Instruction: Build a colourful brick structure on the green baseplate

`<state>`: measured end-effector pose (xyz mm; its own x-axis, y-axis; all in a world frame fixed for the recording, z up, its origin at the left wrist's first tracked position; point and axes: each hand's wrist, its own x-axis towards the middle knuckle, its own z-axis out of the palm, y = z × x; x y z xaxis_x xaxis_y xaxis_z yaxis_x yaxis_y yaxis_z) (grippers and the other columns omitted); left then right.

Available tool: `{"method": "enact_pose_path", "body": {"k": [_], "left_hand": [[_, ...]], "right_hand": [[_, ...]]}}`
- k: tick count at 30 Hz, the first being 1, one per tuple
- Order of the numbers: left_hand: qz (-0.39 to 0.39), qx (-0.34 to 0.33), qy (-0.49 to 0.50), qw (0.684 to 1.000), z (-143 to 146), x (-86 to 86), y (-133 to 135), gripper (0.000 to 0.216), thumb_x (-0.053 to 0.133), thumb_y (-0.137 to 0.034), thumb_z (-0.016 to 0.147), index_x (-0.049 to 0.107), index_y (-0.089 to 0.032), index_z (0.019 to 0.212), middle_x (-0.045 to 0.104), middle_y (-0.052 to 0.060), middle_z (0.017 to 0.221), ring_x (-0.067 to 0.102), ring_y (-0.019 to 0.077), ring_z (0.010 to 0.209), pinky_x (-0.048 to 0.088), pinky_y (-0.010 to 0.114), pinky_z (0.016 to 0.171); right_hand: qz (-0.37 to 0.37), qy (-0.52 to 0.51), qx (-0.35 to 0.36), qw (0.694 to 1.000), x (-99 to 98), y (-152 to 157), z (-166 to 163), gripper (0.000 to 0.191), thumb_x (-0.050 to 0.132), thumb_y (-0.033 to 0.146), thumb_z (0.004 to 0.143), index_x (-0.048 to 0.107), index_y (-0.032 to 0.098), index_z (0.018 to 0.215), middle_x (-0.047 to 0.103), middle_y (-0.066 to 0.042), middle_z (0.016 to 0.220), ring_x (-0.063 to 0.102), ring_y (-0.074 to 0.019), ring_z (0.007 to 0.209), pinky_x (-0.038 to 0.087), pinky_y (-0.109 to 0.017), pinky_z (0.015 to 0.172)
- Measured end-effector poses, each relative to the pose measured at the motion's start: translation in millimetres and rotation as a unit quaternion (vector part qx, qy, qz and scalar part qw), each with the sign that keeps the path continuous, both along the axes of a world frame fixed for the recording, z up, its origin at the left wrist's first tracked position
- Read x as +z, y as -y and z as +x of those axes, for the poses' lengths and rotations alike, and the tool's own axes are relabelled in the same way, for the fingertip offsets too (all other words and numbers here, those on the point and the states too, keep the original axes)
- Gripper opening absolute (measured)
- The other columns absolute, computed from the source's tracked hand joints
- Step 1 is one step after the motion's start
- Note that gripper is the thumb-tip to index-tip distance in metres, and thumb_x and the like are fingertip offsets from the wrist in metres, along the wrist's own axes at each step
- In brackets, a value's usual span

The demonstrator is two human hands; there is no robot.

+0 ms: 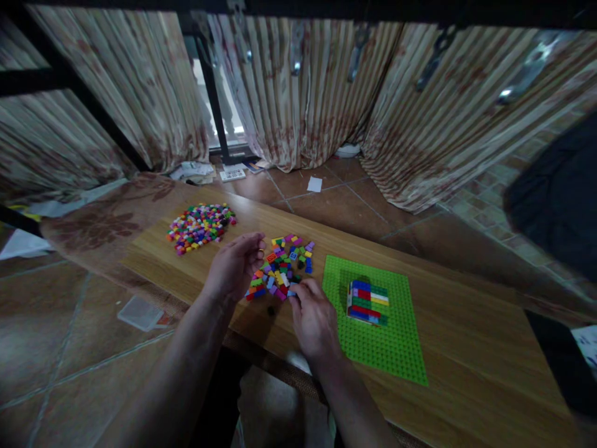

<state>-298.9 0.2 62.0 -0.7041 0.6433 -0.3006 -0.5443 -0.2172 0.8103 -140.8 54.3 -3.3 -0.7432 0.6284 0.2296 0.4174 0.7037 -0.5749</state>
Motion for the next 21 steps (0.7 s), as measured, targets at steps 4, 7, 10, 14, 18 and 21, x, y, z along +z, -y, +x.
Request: {"method": "enact_pose_path", "body": {"k": [4, 7, 10, 14, 18, 21], "left_hand": [[-0.001, -0.014, -0.007, 1.0, 2.6, 0.3, -1.7, 0.023, 0.073, -0.027, 0.063, 0.064, -0.012, 0.078, 0.06, -0.003, 0.064, 0.05, 0.0035, 0.05, 0.038, 0.014, 0.046], [-0.008, -0.037, -0.021, 0.999, 8.4, -0.7, -5.0, 0.025, 0.075, -0.028, 0.061, 0.065, -0.012, 0.078, 0.061, -0.003, 0.065, 0.051, 0.0042, 0.051, 0.039, 0.015, 0.048], [-0.035, -0.076, -0.042, 0.996, 21.0, -2.6, -11.4, 0.025, 0.075, -0.031, 0.062, 0.065, -0.013, 0.076, 0.062, -0.002, 0.066, 0.051, 0.0049, 0.052, 0.039, 0.016, 0.049], [-0.076, -0.162, -0.136, 0.974, 49.2, -11.4, -23.7, 0.017, 0.067, -0.03, 0.07, 0.065, -0.014, 0.075, 0.061, -0.002, 0.065, 0.05, 0.0069, 0.053, 0.038, 0.018, 0.051], [-0.094, -0.255, -0.286, 0.919, 79.3, -28.2, -34.8, 0.014, 0.058, -0.027, 0.077, 0.066, -0.015, 0.075, 0.059, -0.002, 0.064, 0.052, 0.0101, 0.058, 0.041, 0.021, 0.056], [-0.121, -0.292, -0.368, 0.874, 95.5, -36.5, -39.5, 0.017, 0.055, -0.028, 0.081, 0.068, -0.017, 0.082, 0.062, -0.001, 0.068, 0.055, 0.0121, 0.062, 0.041, 0.023, 0.058]], "right_hand": [[-0.028, -0.061, -0.014, 0.998, 7.3, 0.2, 2.8, 0.015, 0.049, 0.024, 0.091, 0.063, 0.022, 0.095, 0.065, -0.005, 0.098, 0.063, -0.0189, 0.089, 0.049, -0.031, 0.078], [-0.069, -0.11, -0.047, 0.99, 18.2, -0.6, 12.6, 0.015, 0.048, 0.028, 0.092, 0.061, 0.022, 0.098, 0.068, -0.004, 0.09, 0.065, -0.0167, 0.078, 0.05, -0.028, 0.071], [-0.102, -0.152, -0.088, 0.979, 27.7, -6.6, 31.3, 0.015, 0.051, 0.031, 0.091, 0.06, 0.022, 0.099, 0.07, -0.003, 0.087, 0.066, -0.0155, 0.075, 0.051, -0.028, 0.07], [-0.165, -0.237, -0.179, 0.941, 35.5, -24.9, 71.2, 0.019, 0.061, 0.037, 0.085, 0.063, 0.022, 0.097, 0.07, -0.002, 0.087, 0.067, -0.0159, 0.074, 0.054, -0.03, 0.069], [-0.206, -0.277, -0.248, 0.905, 36.3, -46.3, 114.2, 0.025, 0.071, 0.038, 0.076, 0.064, 0.021, 0.093, 0.069, -0.002, 0.082, 0.065, -0.0156, 0.071, 0.053, -0.028, 0.066], [-0.224, -0.241, -0.271, 0.905, 28.8, -56.3, 135.1, 0.028, 0.074, 0.038, 0.072, 0.064, 0.02, 0.091, 0.069, -0.003, 0.082, 0.064, -0.0163, 0.072, 0.052, -0.028, 0.067]]}}
